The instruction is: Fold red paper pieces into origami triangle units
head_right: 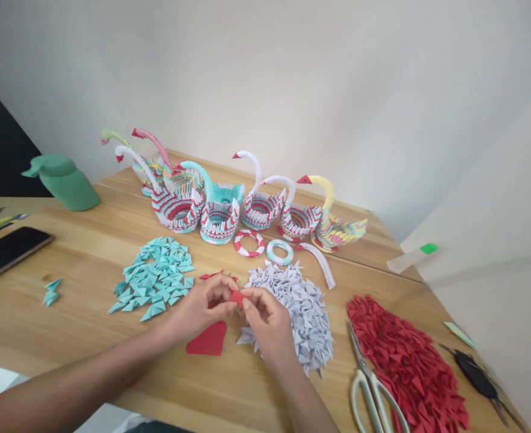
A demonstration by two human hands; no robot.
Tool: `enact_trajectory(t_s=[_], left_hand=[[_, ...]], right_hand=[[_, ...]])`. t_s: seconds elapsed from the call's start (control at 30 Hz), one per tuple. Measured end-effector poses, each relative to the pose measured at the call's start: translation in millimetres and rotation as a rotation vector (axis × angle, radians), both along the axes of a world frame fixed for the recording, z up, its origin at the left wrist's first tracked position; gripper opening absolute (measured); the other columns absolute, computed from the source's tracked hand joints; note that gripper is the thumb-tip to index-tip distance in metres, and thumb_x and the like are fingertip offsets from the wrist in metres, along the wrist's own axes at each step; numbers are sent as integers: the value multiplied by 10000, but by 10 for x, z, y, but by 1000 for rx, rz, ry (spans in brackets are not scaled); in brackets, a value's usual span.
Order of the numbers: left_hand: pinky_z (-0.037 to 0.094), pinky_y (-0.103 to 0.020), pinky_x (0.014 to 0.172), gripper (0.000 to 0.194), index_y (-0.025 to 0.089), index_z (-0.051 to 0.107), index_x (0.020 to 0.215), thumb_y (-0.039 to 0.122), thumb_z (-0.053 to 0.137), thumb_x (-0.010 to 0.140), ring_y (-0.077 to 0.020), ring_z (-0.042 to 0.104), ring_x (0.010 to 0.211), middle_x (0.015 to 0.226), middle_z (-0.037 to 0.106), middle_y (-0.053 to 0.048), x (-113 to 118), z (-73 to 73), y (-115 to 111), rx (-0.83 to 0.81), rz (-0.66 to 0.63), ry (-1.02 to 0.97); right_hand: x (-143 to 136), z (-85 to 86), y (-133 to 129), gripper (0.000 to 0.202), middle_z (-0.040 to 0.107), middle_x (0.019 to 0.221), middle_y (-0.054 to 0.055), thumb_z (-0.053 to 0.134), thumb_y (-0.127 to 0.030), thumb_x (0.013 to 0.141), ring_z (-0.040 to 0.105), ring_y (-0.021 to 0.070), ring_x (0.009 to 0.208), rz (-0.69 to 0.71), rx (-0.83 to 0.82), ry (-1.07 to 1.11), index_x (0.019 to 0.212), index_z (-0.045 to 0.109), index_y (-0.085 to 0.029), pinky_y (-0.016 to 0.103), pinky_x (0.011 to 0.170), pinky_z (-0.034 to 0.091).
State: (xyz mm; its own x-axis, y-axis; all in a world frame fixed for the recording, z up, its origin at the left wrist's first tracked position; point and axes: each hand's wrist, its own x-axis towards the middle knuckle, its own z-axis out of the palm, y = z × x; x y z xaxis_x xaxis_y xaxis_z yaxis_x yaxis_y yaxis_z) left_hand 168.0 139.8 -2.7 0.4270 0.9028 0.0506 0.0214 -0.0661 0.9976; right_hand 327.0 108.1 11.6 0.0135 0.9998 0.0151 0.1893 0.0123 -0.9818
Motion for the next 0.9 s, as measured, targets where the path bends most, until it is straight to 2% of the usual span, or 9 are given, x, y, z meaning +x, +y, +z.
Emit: enact_trajectory(t_s=[0.13, 0.23, 0.3, 0.43, 0.7, 0.9], left_hand=[[449, -293, 725, 206, 178, 590, 967, 81, 549, 790, -172, 597, 791, 823, 649, -28, -18, 44, -66, 433, 133, 342], [440, -332, 860, 165, 182, 608, 889, 61, 524, 814, -195, 605, 939, 978, 676, -55, -25, 33, -74, 711, 151, 401], [448, -323, 855, 155, 182, 614, 861, 67, 515, 831, -190, 619, 922, 974, 690, -50, -29, 17, -67, 786, 148, 400], [466, -303, 828, 113, 178, 628, 867, 110, 544, 835, -188, 636, 907, 959, 708, -49, -41, 4, -51, 712, 123, 361], [479, -254, 769, 93, 173, 665, 808, 158, 574, 814, -170, 658, 808, 845, 724, -40, -38, -14, -34, 340, 106, 233], [467, -243, 745, 140, 163, 674, 746, 124, 549, 796, -167, 654, 762, 760, 714, -32, -37, -20, -15, 290, 99, 230]], right_hand=[[10, -11, -4, 247, 589, 650, 5, 607, -395, 816, 528, 142, 590, 10, 20, -65, 874, 659, -160, 236, 550, 433], [20, -28, -9, 243, 584, 643, 2, 591, -384, 833, 514, 139, 584, 15, 34, -101, 893, 667, -161, 234, 544, 417], [26, -32, -12, 250, 579, 642, 2, 589, -385, 838, 512, 139, 583, 24, 37, -106, 909, 672, -160, 236, 545, 417], [50, -43, -14, 251, 587, 673, 7, 596, -382, 841, 533, 143, 607, 31, 34, -104, 941, 677, -166, 233, 555, 430], [79, -82, 6, 219, 654, 788, 44, 590, -336, 848, 594, 168, 694, 37, 70, -122, 963, 689, -178, 248, 627, 481], [75, -57, -3, 204, 661, 850, 54, 579, -325, 855, 606, 174, 736, 53, 78, -147, 956, 688, -184, 260, 665, 491]])
